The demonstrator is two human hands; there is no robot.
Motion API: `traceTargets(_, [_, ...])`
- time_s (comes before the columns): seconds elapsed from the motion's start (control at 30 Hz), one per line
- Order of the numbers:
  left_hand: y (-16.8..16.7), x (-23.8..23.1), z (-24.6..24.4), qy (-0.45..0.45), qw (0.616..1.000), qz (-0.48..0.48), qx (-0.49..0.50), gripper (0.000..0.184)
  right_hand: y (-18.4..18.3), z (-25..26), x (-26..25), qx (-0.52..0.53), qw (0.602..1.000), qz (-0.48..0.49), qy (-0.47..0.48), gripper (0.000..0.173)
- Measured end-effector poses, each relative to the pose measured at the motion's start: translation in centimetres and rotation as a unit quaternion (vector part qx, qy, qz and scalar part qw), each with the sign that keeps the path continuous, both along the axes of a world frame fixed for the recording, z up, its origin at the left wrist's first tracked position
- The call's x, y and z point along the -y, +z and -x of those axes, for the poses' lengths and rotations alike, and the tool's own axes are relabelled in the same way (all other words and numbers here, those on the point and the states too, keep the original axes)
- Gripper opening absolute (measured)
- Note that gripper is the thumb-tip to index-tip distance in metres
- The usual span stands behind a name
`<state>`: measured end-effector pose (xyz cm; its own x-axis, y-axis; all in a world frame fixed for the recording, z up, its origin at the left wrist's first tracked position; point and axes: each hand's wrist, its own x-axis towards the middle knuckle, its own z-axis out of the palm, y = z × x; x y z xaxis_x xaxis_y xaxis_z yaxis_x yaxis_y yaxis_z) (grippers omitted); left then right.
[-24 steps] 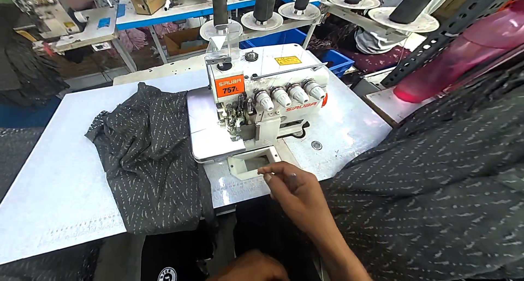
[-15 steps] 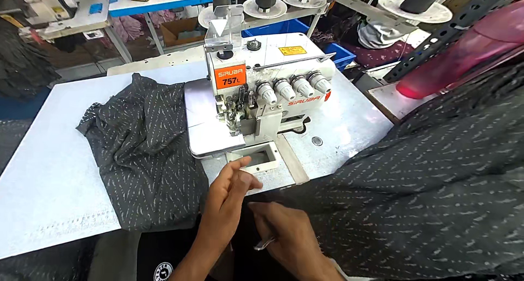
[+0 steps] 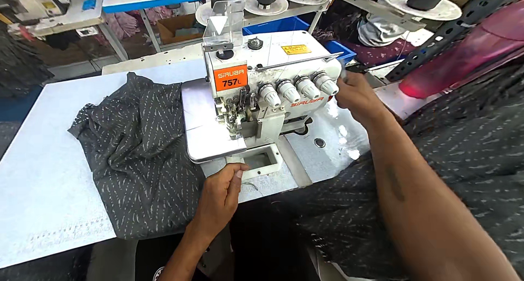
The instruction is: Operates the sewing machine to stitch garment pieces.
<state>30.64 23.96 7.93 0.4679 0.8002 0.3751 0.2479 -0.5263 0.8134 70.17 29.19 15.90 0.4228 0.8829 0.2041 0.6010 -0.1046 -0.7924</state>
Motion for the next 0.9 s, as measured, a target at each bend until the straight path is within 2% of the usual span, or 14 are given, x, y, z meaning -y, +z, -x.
traceTargets(0.07, [0.1,0.0,0.0,-0.001,1.0,0.009,-0.001,0.032,-0.3,-0.2,-1.3,-0.061,0.997,0.04,0.026,0.032])
traceTargets(0.13, [0.0,0.0,0.0,-0.004,1.0,0.013,0.0,0.032,-0.1,-0.2,-2.0,-0.074,0.996,0.047,0.016,0.03])
traceTargets(0.23, [0.1,-0.2,-0.1,-0.019,1.0,0.019,0.007,0.032,1.5,0.8,-2.8,-0.014,0.992,0.123,-0.031,0.025])
traceTargets(0.3, [0.2,-0.3,0.0,-0.024,0.999,0.026,0.015,0.032,2.6,1.2,-3.8,0.087,0.978,0.188,-0.025,0.022])
traceTargets(0.37, [0.2,-0.2,0.1,-0.026,0.999,0.035,0.024,0.032,2.0,0.3,-4.7,0.164,0.978,0.128,-0.025,0.027])
traceTargets(0.43, [0.3,-0.4,0.1,-0.029,0.998,0.039,0.033,0.032,0.3,-0.3,-5.0,0.127,0.991,-0.008,-0.046,0.036])
traceTargets(0.5, [0.4,-0.5,0.1,-0.037,0.998,0.043,0.039,0.032,-0.9,-0.4,-3.6,0.052,0.995,-0.084,-0.005,0.028])
traceTargets(0.57, [0.4,-0.6,0.2,-0.048,0.997,0.049,0.044,0.032,-1.4,-0.4,-2.4,0.016,0.994,-0.099,0.053,0.014])
traceTargets(0.6, [0.4,-0.6,0.3,-0.053,0.996,0.054,0.045,0.032,-0.9,-0.2,-2.2,0.031,0.995,-0.071,0.062,0.013])
traceTargets(0.67, [0.3,-0.6,0.3,-0.059,0.996,0.06,0.043,0.031,1.4,0.8,-2.7,0.09,0.993,0.055,0.06,0.015])
traceTargets(0.73, [0.4,-0.6,0.3,-0.059,0.996,0.059,0.038,0.032,2.4,0.3,-4.4,0.137,0.976,0.166,0.026,0.024])
traceTargets(0.77, [0.4,-0.7,0.3,-0.058,0.996,0.056,0.037,0.032,2.0,-0.3,-4.9,0.146,0.978,0.148,0.006,0.03])
traceTargets(0.83, [0.4,-0.6,0.4,-0.06,0.996,0.052,0.036,0.032,0.4,-0.7,-4.4,0.138,0.99,0.019,-0.022,0.034])
traceTargets(0.9, [0.4,-0.6,0.3,-0.066,0.996,0.044,0.033,0.033,-0.5,-0.6,-3.1,0.074,0.996,-0.055,-0.01,0.024])
